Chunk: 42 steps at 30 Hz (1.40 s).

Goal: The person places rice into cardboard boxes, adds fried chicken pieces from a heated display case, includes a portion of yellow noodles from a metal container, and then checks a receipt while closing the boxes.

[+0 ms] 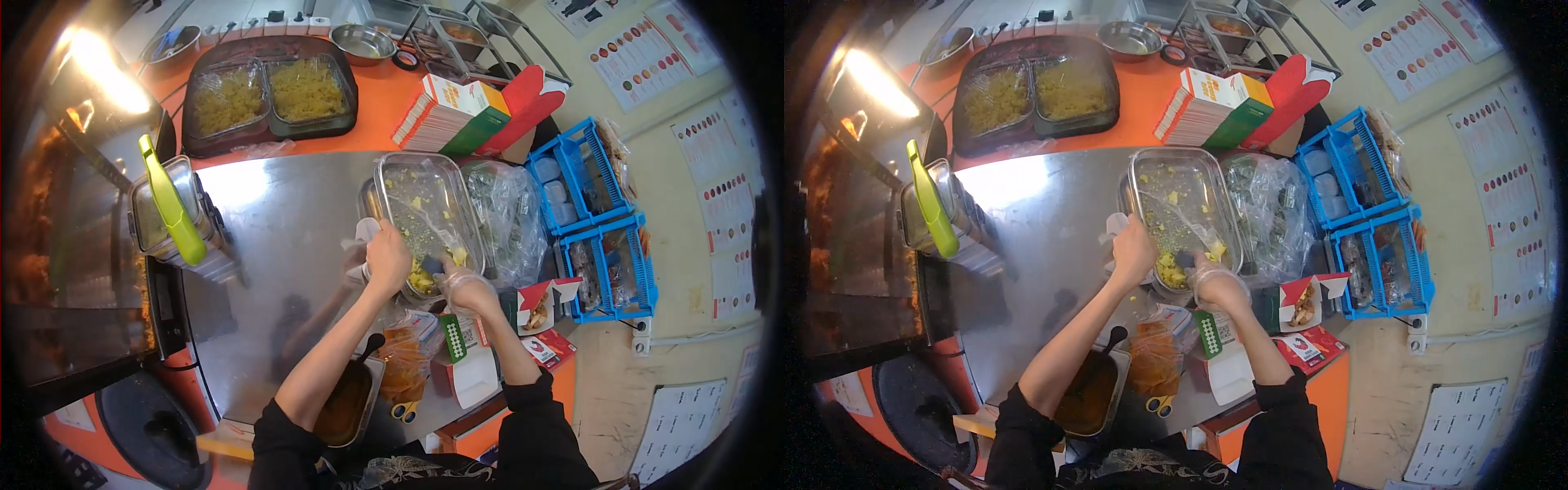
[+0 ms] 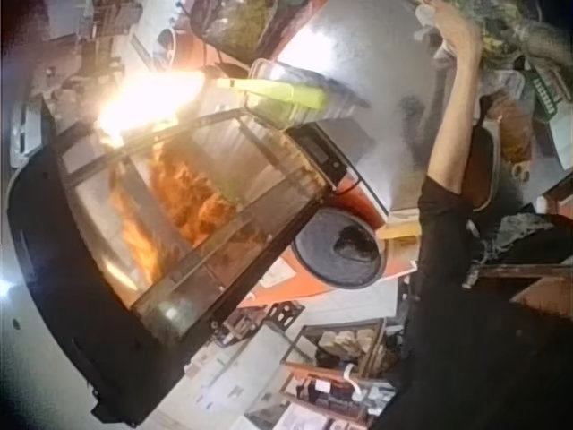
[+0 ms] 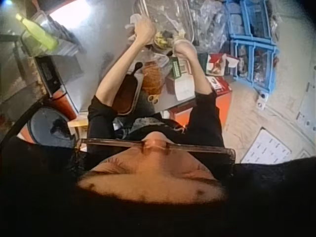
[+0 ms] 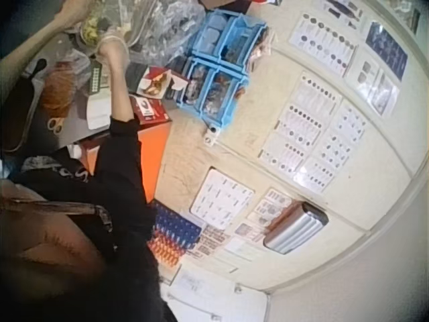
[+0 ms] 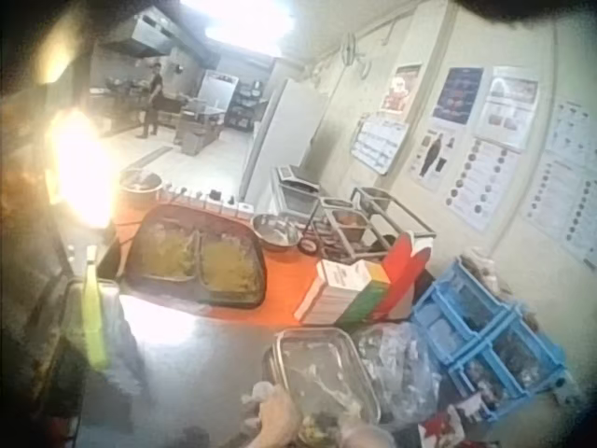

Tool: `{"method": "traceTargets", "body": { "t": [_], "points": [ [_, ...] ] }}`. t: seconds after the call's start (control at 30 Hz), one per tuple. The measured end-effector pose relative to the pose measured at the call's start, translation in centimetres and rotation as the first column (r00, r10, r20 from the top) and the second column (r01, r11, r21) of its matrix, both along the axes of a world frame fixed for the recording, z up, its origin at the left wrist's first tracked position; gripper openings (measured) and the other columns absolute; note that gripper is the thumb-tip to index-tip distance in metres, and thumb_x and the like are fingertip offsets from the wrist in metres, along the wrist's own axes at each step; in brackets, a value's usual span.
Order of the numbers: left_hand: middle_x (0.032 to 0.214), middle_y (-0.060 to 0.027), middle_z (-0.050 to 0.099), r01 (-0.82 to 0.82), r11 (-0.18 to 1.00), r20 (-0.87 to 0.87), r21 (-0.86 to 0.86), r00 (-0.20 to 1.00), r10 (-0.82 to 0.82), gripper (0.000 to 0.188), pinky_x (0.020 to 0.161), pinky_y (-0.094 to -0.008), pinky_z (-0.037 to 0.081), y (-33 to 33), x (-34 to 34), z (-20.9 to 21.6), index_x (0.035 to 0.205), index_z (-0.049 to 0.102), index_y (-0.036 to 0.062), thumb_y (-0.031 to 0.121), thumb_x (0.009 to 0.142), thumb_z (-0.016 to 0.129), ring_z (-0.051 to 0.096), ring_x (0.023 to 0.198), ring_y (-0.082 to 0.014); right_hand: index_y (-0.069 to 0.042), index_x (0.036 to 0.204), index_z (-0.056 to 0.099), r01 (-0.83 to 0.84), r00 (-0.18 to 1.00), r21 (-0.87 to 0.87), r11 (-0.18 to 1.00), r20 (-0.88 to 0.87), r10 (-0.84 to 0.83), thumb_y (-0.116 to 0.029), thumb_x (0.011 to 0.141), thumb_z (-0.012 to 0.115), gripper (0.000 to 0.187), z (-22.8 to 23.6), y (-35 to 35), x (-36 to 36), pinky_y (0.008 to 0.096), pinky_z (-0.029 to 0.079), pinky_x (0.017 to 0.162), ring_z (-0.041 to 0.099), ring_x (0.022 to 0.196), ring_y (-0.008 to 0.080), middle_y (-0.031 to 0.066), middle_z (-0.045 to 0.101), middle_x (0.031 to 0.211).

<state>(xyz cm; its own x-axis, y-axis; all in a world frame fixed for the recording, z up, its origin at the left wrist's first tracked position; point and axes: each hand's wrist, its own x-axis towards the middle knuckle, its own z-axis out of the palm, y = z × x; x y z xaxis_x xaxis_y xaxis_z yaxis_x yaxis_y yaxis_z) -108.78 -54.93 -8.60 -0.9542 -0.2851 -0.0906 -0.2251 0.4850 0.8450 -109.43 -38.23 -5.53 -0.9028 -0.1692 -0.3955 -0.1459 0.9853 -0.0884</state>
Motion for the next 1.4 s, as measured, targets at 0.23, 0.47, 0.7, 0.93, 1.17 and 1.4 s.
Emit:
{"method": "traceTargets", "body": {
  "t": [0.23, 0.47, 0.7, 0.93, 1.17, 1.4],
  "points": [
    [0.077, -0.0264, 0.058, 0.015, 0.999, -0.056, 0.046, 0.998, -0.012, 0.026, 0.066, -0.0509, 0.044, 0.9, 0.8, 1.6, 0.093, 0.039, -0.0044, 0.006, 0.074, 0.055, 0.057, 0.074, -0.0444, -0.011, 0.136, 0.020, 0.171, 0.926, -0.106, 0.979, -0.321, -0.197, -0.024, 0.089, 0.042, 0.053, -1.4, -3.3, -5.2, 0.0520, 0.042, 0.072, 0.059, 0.081, 0.0417, 0.0301, 0.057, 0.093],
    [0.075, -0.0261, 0.056, -0.058, 0.998, -0.136, 0.039, 0.989, 0.063, 0.024, 0.063, -0.0509, 0.043, 0.2, 0.3, -0.9, 0.088, 0.039, -0.0046, 0.007, 0.073, 0.055, 0.056, 0.072, -0.0442, -0.012, 0.138, 0.015, -0.172, 0.984, -0.021, 0.985, -0.056, 0.171, -0.024, 0.086, 0.044, 0.061, 0.6, -1.6, 0.3, 0.0506, 0.044, 0.065, 0.059, 0.072, 0.0413, 0.0267, 0.060, 0.083],
    [0.077, -0.0268, 0.057, -0.016, 0.999, -0.106, 0.044, 0.994, 0.021, 0.024, 0.063, -0.0509, 0.045, 0.8, 0.8, 0.7, 0.090, 0.040, -0.0069, 0.006, 0.075, 0.054, 0.057, 0.072, -0.0444, 0.002, 0.129, 0.027, -0.114, 0.984, 0.221, 0.969, -0.110, 0.141, -0.016, 0.084, 0.044, 0.051, 2.3, -0.7, -1.1, 0.0453, 0.049, 0.067, 0.062, 0.078, 0.0370, 0.0246, 0.062, 0.084],
    [0.076, -0.0269, 0.057, -0.098, 0.995, -0.127, -0.002, 0.987, 0.097, 0.022, 0.062, -0.0509, 0.045, 1.1, 0.2, -0.2, 0.089, 0.040, -0.0071, 0.004, 0.074, 0.051, 0.057, 0.071, -0.0446, 0.006, 0.091, 0.055, -0.143, 0.980, 0.270, 0.952, -0.099, 0.175, -0.014, 0.077, 0.047, 0.026, -0.9, 3.2, -0.9, 0.0407, 0.049, 0.071, 0.062, 0.081, 0.0354, 0.0239, 0.061, 0.081],
    [0.085, -0.0272, 0.057, -0.020, 1.000, -0.055, 0.004, 0.998, 0.021, 0.017, 0.065, -0.0499, 0.046, 0.9, 0.2, 0.5, 0.090, 0.041, -0.0070, 0.000, 0.075, 0.046, 0.058, 0.075, -0.0445, -0.005, 0.088, 0.063, -0.237, 0.966, 0.061, 0.970, 0.121, 0.228, -0.024, 0.080, 0.045, 0.028, 3.6, 1.0, -1.1, 0.0430, 0.046, 0.075, 0.059, 0.087, 0.0373, 0.0241, 0.058, 0.098],
    [0.080, -0.0281, 0.058, -0.003, 1.000, -0.025, 0.016, 1.000, 0.003, 0.018, 0.065, -0.0496, 0.046, 0.7, 0.2, 0.8, 0.090, 0.042, -0.0076, 0.002, 0.076, 0.048, 0.058, 0.075, -0.0443, -0.007, 0.101, 0.058, -0.201, 0.976, 0.099, 0.974, 0.110, 0.190, -0.050, 0.072, 0.060, 0.052, 3.0, -2.7, -0.7, 0.0420, 0.045, 0.077, 0.059, 0.090, 0.0345, 0.0218, 0.061, 0.095]
  ]
}}
